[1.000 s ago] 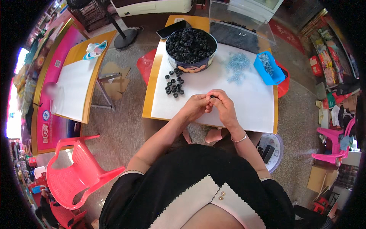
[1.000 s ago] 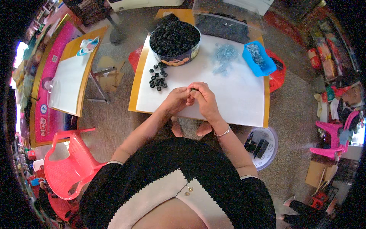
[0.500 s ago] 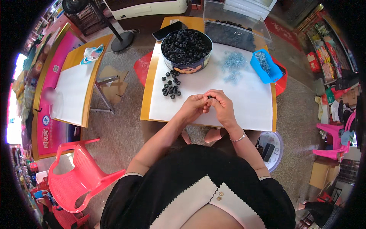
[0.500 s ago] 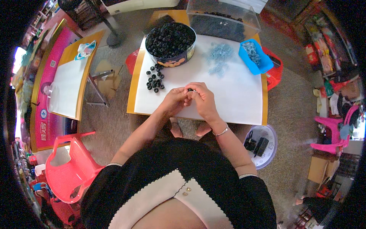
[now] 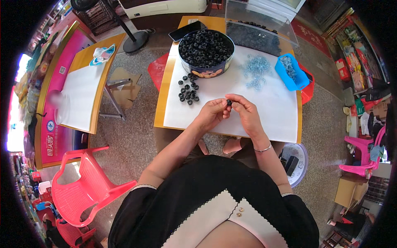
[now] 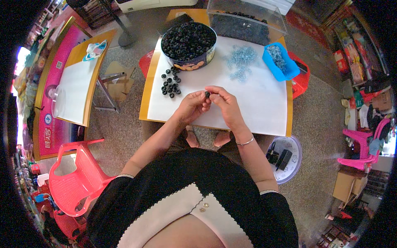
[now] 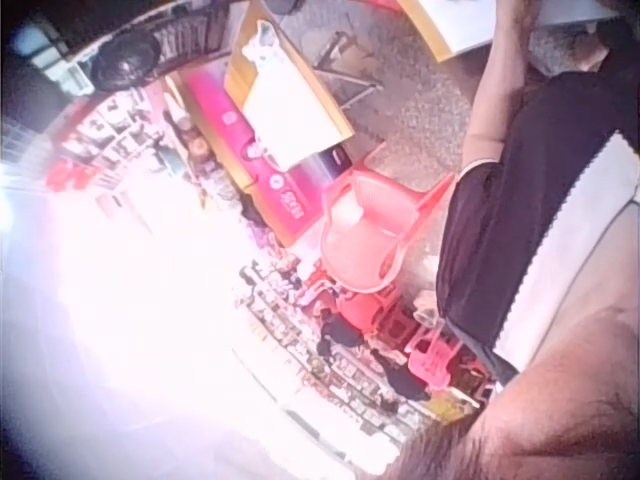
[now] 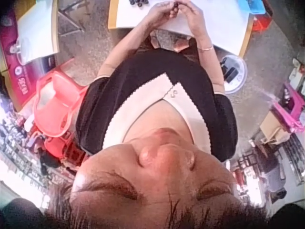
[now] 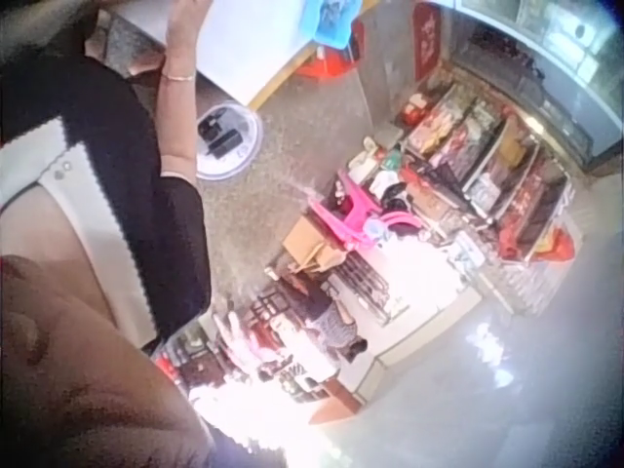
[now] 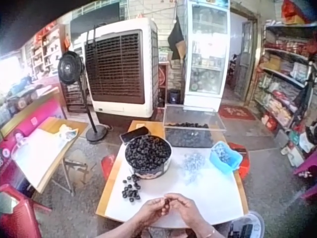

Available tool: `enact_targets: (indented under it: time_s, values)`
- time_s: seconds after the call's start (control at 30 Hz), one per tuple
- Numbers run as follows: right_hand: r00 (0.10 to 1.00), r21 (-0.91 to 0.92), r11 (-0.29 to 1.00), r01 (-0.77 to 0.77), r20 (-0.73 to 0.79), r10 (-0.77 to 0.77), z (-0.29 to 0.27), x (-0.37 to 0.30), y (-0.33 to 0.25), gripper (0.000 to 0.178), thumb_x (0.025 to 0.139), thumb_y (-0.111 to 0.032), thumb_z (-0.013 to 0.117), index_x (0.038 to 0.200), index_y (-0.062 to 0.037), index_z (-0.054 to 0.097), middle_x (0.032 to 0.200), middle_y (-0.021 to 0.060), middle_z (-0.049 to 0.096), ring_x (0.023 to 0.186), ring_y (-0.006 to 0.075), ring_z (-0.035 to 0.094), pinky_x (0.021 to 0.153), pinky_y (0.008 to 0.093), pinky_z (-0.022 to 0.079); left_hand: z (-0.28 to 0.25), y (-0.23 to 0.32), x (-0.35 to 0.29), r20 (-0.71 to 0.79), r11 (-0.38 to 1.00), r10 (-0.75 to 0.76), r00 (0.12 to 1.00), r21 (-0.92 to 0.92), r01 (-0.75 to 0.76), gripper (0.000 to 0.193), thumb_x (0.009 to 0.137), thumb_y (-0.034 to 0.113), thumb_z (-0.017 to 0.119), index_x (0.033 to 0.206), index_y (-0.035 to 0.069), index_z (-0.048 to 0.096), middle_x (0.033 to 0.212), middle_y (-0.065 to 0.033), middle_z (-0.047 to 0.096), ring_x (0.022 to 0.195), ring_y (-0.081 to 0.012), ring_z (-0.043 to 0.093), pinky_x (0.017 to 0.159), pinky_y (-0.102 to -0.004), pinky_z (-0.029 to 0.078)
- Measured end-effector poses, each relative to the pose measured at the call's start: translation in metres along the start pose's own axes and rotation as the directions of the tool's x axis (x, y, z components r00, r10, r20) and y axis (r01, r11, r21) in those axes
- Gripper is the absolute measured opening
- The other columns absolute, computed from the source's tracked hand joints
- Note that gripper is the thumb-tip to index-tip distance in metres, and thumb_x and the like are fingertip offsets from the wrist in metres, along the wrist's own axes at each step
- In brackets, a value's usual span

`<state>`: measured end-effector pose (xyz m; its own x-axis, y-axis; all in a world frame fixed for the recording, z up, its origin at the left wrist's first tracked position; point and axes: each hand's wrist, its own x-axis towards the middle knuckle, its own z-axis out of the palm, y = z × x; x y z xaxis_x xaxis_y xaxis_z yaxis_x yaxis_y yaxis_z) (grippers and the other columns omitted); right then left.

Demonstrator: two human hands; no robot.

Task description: The person assembles plastic components by inserting small pins into black plastic pieces by hand.

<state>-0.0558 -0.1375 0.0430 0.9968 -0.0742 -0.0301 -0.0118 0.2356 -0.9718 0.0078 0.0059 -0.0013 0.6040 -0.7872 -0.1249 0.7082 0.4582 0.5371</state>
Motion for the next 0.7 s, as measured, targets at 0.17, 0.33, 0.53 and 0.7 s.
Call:
enact_targets:
  time_s: [0.17,0.33,0.53,0.7]
  values:
    - [0.997,-0.143,0.986,0.08,0.032,-0.076,0.0014,0.0051,0.0071,0.021,0.089,-0.007,0.048,0.104,0.0023,0.059,0.095,0.0026,0.056,0.078,0.0084,0.053,0.075,0.0225,0.044,-0.0036,-0.0021,0.0017,0.01,1.0,0.008,1.0,0.0,-0.008,0.019,0.09,0.021,0.055,0.089,0.002,0.057,0.079,-0.0027,0.058,0.065,-0.0098,0.05,0.061,-0.0231,0.042]
    - [0.996,-0.143,0.986,0.085,0.021,-0.083,0.0027,0.0042,0.0101,0.02,0.09,-0.009,0.047,0.103,0.0,0.06,0.098,0.0019,0.057,0.078,0.0081,0.05,0.075,0.0225,0.043,-0.0042,-0.0049,0.0008,-0.017,0.999,0.001,1.0,0.039,-0.001,0.018,0.09,0.02,0.055,0.091,0.002,0.057,0.08,-0.0035,0.058,0.065,-0.0109,0.051,0.061,-0.0236,0.042]
    - [0.997,0.136,0.99,-0.042,0.062,0.034,0.001,0.0042,0.0049,0.022,0.09,-0.01,0.046,0.104,0.0008,0.059,0.099,0.0042,0.057,0.082,0.0093,0.051,0.077,0.0236,0.043,-0.0007,-0.0026,-0.0008,-0.022,1.0,0.001,1.0,0.01,-0.001,0.019,0.091,0.02,0.054,0.092,0.001,0.057,0.08,-0.0039,0.058,0.065,-0.0108,0.05,0.061,-0.023,0.042]
    - [1.0,0.081,0.996,0.024,-0.016,-0.023,-0.0053,0.0033,0.009,0.022,0.09,-0.01,0.048,0.107,0.0003,0.059,0.1,0.0047,0.058,0.09,0.0108,0.052,0.082,0.0236,0.042,-0.0022,-0.0033,0.0014,-0.009,1.0,0.023,1.0,-0.011,-0.023,0.02,0.091,0.021,0.053,0.093,0.001,0.057,0.08,-0.0037,0.057,0.066,-0.0106,0.05,0.062,-0.0225,0.042]
